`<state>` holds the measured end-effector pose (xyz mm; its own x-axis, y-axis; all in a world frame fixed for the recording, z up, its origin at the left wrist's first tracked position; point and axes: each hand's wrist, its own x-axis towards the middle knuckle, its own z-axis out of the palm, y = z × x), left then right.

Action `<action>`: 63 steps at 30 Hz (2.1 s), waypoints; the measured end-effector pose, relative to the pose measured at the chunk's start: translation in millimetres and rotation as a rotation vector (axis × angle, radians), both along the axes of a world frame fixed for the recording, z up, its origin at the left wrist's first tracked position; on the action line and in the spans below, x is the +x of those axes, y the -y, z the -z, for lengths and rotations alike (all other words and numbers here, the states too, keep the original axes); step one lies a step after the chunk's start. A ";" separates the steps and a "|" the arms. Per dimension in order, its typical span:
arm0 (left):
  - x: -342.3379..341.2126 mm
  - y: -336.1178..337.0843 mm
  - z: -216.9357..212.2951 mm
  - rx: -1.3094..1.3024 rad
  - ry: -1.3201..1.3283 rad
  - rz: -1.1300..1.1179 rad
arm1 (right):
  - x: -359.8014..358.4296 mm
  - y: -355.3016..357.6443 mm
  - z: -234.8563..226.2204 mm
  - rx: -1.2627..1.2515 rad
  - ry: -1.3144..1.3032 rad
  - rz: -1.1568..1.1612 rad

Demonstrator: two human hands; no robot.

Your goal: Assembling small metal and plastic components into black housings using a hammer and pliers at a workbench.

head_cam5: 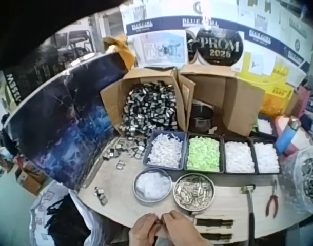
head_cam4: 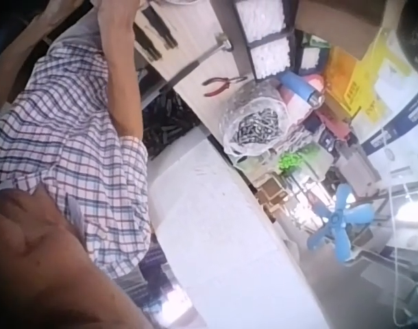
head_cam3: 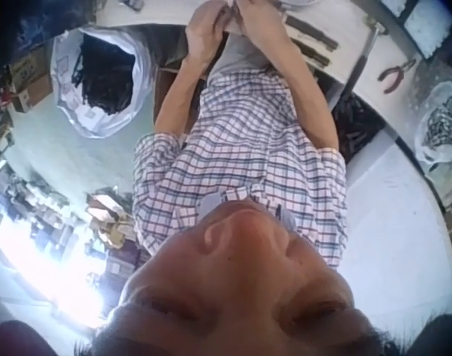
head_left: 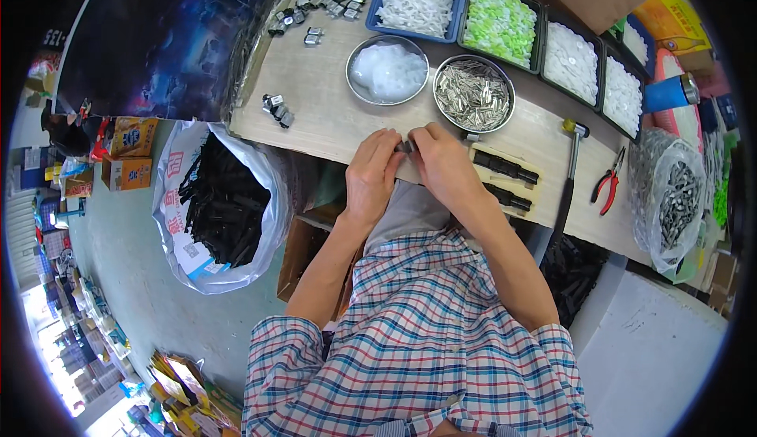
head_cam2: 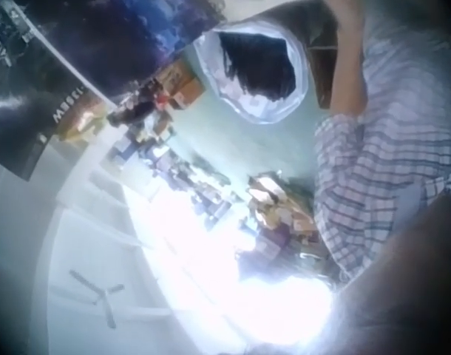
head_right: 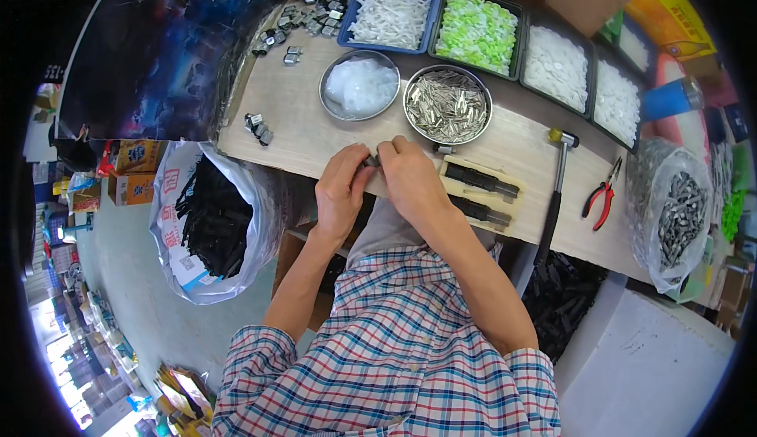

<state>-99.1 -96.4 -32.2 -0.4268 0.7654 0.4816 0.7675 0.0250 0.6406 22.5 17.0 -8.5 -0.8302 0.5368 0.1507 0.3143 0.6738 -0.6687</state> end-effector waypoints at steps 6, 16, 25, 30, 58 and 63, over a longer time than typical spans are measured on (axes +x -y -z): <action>-8.9 -2.1 -6.4 0.045 0.028 -0.029 | 8.6 6.7 -10.0 0.258 0.164 0.079; -110.8 28.0 3.0 -0.143 -0.359 -0.487 | 11.4 0.9 -13.6 0.311 0.126 -0.046; -85.6 20.0 -8.2 -0.209 -0.306 -0.459 | 16.0 -7.7 -5.0 0.299 0.132 -0.138; -51.8 16.6 -4.9 -0.137 -0.227 -0.316 | 16.0 -8.6 -4.9 0.426 0.132 -0.099; 10.2 20.1 -11.1 0.123 0.026 0.019 | 93.8 -13.7 -25.3 0.263 -0.170 0.269; 60.0 -5.4 -22.5 0.146 0.075 0.365 | 96.1 -16.6 -13.3 0.360 -0.134 0.191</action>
<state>-39.1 -91.0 -9.7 -0.1777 0.7990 0.5745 0.6601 -0.3362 0.6718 118.5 33.6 4.8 -0.6811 0.5727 0.4562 0.3827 0.8096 -0.4450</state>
